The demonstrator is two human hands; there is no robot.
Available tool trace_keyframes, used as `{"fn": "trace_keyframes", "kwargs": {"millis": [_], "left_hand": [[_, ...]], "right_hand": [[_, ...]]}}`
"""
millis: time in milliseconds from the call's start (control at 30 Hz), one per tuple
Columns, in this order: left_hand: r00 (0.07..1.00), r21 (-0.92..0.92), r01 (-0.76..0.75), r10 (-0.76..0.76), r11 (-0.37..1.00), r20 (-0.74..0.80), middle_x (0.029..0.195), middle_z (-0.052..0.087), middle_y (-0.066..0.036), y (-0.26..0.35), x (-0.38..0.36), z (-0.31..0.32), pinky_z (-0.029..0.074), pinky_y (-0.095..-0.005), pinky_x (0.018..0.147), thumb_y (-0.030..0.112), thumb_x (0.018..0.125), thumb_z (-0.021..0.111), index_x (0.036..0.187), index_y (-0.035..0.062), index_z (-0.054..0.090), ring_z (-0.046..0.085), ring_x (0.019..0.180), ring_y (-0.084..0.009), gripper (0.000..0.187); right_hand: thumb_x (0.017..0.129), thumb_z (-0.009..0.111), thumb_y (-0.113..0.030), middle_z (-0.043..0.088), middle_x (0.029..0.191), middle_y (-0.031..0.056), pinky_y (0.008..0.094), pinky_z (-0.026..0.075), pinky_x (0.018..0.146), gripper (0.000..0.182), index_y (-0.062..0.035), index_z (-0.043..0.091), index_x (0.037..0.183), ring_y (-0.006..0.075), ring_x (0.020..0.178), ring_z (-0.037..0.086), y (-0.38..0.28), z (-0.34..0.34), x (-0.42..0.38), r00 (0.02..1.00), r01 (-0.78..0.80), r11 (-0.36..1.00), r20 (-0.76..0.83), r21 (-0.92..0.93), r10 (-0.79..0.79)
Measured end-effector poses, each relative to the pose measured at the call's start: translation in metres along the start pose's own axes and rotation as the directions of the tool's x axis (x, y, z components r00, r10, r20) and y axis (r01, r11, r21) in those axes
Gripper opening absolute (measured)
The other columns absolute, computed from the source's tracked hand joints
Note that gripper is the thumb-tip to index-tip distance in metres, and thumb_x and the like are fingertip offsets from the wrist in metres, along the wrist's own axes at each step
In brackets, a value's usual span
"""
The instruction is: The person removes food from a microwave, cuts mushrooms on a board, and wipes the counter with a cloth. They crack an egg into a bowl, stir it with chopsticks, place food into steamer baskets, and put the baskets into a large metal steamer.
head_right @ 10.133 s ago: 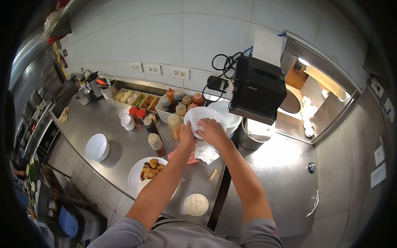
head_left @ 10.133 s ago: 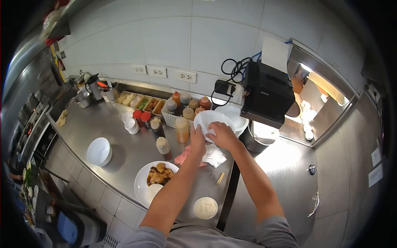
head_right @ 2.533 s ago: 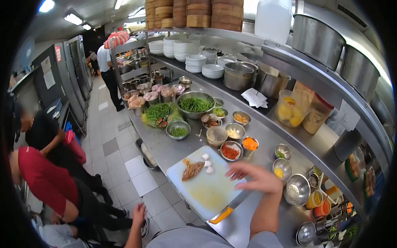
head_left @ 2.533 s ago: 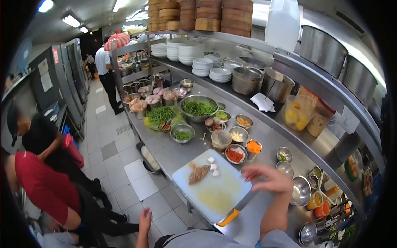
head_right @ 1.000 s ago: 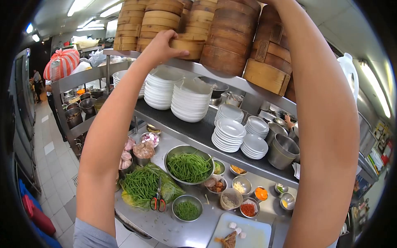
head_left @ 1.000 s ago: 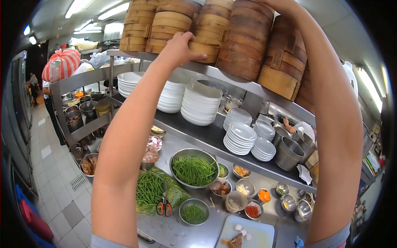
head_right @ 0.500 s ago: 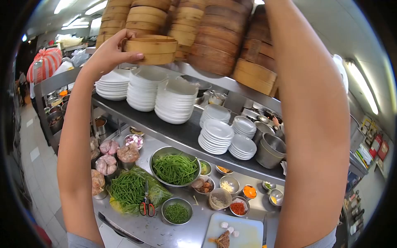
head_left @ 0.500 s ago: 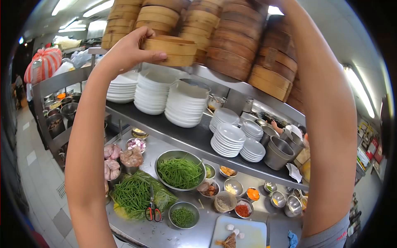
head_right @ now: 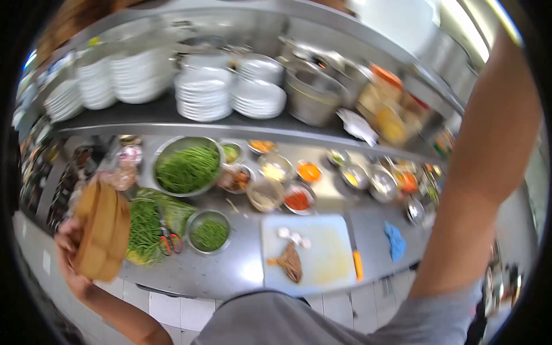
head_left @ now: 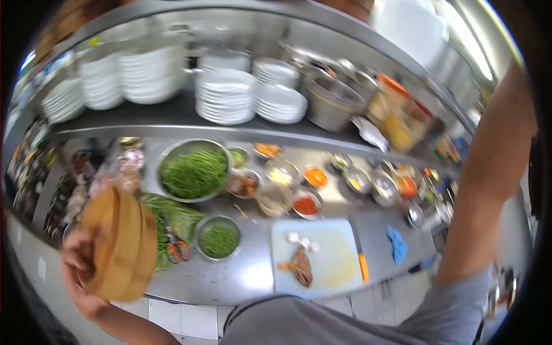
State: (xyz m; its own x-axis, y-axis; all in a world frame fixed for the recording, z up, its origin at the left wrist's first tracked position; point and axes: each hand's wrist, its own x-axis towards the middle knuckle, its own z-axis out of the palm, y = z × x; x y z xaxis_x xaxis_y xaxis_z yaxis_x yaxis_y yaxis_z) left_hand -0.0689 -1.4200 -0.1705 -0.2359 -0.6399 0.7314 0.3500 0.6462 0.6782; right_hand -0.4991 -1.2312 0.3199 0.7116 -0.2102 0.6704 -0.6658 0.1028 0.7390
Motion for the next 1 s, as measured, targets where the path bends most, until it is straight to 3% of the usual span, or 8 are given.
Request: {"fn": "trace_keyframes", "kwargs": {"millis": [133,167,267,400,500,600,667,1000], "left_hand": [[0.873,-0.324,0.487,-0.464,0.811,0.15,0.121,0.057,-0.021,-0.079,-0.064,0.102,0.045,-0.0449,0.102,0.036,0.064,0.097,0.097,0.0085,0.047,0.057,0.114,-0.0302,0.066],[0.773,-0.255,0.634,-0.604,0.73,0.194,0.119,0.058,-0.019,-0.096,-0.074,0.125,0.046,-0.0428,0.1,0.031,0.063,0.096,0.097,0.0081,0.048,0.057,0.113,-0.029,0.063],[0.691,-0.402,0.71,-0.464,0.578,0.554,0.118,0.059,-0.014,-0.129,-0.087,0.202,0.046,-0.0395,0.097,0.024,0.064,0.094,0.096,0.0071,0.051,0.056,0.112,-0.0255,0.057],[0.393,-0.127,0.852,-0.461,0.507,0.795,0.119,0.059,-0.01,-0.156,-0.117,0.292,0.045,-0.037,0.099,0.015,0.069,0.092,0.101,0.0067,0.051,0.056,0.113,-0.0217,0.052],[0.254,-0.008,0.863,-0.422,0.505,0.87,0.124,0.059,-0.009,-0.156,-0.146,0.393,0.044,-0.0356,0.104,0.013,0.075,0.091,0.105,0.0068,0.052,0.056,0.117,-0.0215,0.049],[0.488,-0.047,0.574,-0.295,0.818,0.822,0.137,0.058,-0.014,-0.165,-0.185,0.525,0.044,-0.039,0.108,0.018,0.079,0.089,0.108,0.0052,0.054,0.054,0.128,-0.0292,0.048],[0.58,0.025,0.346,-0.235,0.938,0.78,0.142,0.055,-0.018,-0.175,-0.204,0.613,0.043,-0.045,0.111,0.021,0.08,0.088,0.109,0.0039,0.054,0.048,0.137,-0.0383,0.048],[0.366,0.278,-0.144,-0.21,0.95,0.907,0.149,0.05,-0.024,-0.306,-0.316,0.849,0.032,-0.0545,0.123,0.013,0.091,0.066,0.116,0.0016,0.059,0.035,0.147,-0.0483,0.028]], "right_hand": [[0.089,0.07,-0.001,0.059,0.14,0.0128,0.0365,0.063,0.095,0.049,-0.0115,0.058,0.135,0.0262,0.118,0.065,-0.032,-0.14,-0.153,0.973,0.23,0.832,0.133,-0.504,-0.189],[0.095,0.067,-0.02,0.059,0.139,0.018,0.0391,0.063,0.094,0.052,-0.0074,0.051,0.143,0.0312,0.119,0.064,-0.044,-0.164,-0.208,0.95,-0.307,0.902,-0.051,-0.305,0.307],[0.092,0.073,-0.029,0.066,0.124,0.0167,0.0388,0.057,0.094,0.057,-0.0016,0.055,0.139,0.0288,0.112,0.066,-0.111,-0.224,-0.37,0.32,-0.944,0.31,-0.095,-0.109,0.943],[0.076,0.089,-0.02,0.071,0.113,0.0076,0.0347,0.052,0.091,0.049,-0.0012,0.068,0.116,0.0196,0.104,0.065,-0.226,-0.221,-0.545,-0.451,-0.885,-0.349,0.38,-0.309,0.808],[0.074,0.087,-0.017,0.064,0.101,0.0165,0.0437,0.051,0.082,0.036,0.0007,0.064,0.094,0.0361,0.097,0.063,-0.294,-0.235,-0.73,-0.4,-0.824,0.042,0.633,-0.564,0.663],[0.079,0.08,-0.015,0.068,0.116,0.013,0.0595,0.045,0.102,0.025,-0.0071,0.07,0.101,0.0329,0.122,0.059,-0.356,-0.275,-0.827,-0.488,-0.59,0.299,0.626,-0.75,0.608],[0.081,0.078,-0.012,0.068,0.126,0.0099,0.0611,0.043,0.104,0.023,-0.0114,0.072,0.103,0.0335,0.124,0.059,-0.368,-0.29,-0.866,-0.252,-0.522,0.377,0.561,-0.765,0.788],[0.082,0.073,-0.006,0.071,0.115,0.0167,0.0475,0.049,0.095,0.027,-0.006,0.073,0.11,0.0385,0.109,0.063,-0.307,-0.307,-0.887,-0.378,-0.803,0.069,0.594,-0.592,0.71]]}}
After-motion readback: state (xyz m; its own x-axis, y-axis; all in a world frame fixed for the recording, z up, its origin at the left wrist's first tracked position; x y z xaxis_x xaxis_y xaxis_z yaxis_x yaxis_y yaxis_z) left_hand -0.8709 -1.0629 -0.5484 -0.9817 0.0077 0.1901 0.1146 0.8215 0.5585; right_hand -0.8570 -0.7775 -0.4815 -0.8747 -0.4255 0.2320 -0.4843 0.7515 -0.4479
